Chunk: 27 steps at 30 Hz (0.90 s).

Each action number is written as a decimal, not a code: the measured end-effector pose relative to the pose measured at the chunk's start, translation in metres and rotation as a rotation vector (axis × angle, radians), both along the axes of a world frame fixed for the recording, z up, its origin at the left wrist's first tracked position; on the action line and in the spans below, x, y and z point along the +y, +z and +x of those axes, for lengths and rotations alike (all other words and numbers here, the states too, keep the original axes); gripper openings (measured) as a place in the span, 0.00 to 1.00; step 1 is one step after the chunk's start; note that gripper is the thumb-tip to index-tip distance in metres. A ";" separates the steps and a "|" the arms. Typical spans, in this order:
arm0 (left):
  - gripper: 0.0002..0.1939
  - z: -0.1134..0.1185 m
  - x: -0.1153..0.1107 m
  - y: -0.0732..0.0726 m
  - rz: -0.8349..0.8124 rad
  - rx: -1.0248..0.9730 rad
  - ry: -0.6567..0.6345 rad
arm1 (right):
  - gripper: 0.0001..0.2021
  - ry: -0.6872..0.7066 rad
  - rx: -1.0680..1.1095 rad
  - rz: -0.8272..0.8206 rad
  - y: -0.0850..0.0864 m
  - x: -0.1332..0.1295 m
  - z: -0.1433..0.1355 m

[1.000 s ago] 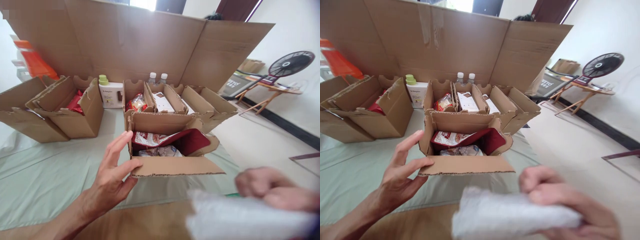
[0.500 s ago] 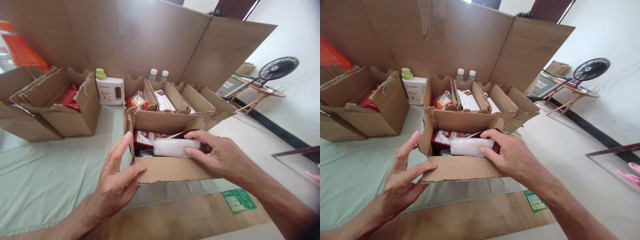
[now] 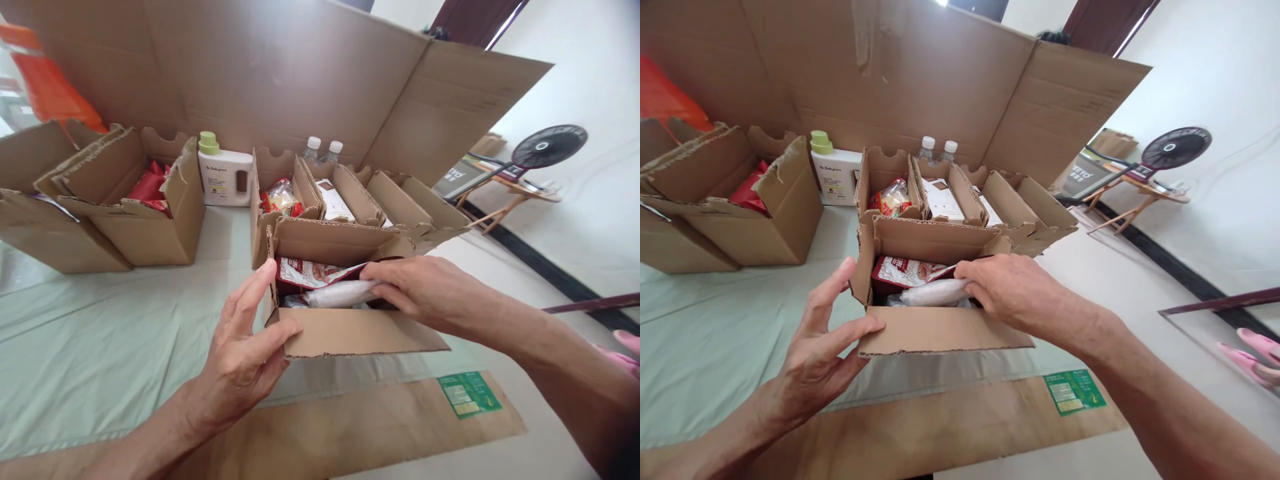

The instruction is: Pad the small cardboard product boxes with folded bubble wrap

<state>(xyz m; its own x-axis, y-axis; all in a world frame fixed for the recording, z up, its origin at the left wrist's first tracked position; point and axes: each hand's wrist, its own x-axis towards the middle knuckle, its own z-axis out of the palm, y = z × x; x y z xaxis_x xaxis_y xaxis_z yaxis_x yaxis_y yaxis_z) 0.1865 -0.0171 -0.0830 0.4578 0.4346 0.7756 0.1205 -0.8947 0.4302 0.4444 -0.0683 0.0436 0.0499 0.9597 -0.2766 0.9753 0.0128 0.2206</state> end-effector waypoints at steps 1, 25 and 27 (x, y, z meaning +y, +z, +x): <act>0.17 0.000 0.000 0.000 -0.002 0.000 0.002 | 0.11 0.003 0.034 -0.002 0.000 0.001 -0.001; 0.43 -0.026 0.010 -0.016 -0.630 0.023 0.054 | 0.28 -0.550 0.751 0.843 -0.059 -0.115 0.045; 0.46 -0.007 0.016 -0.020 -0.712 0.010 -0.050 | 0.38 -0.432 1.039 0.744 -0.088 -0.088 0.048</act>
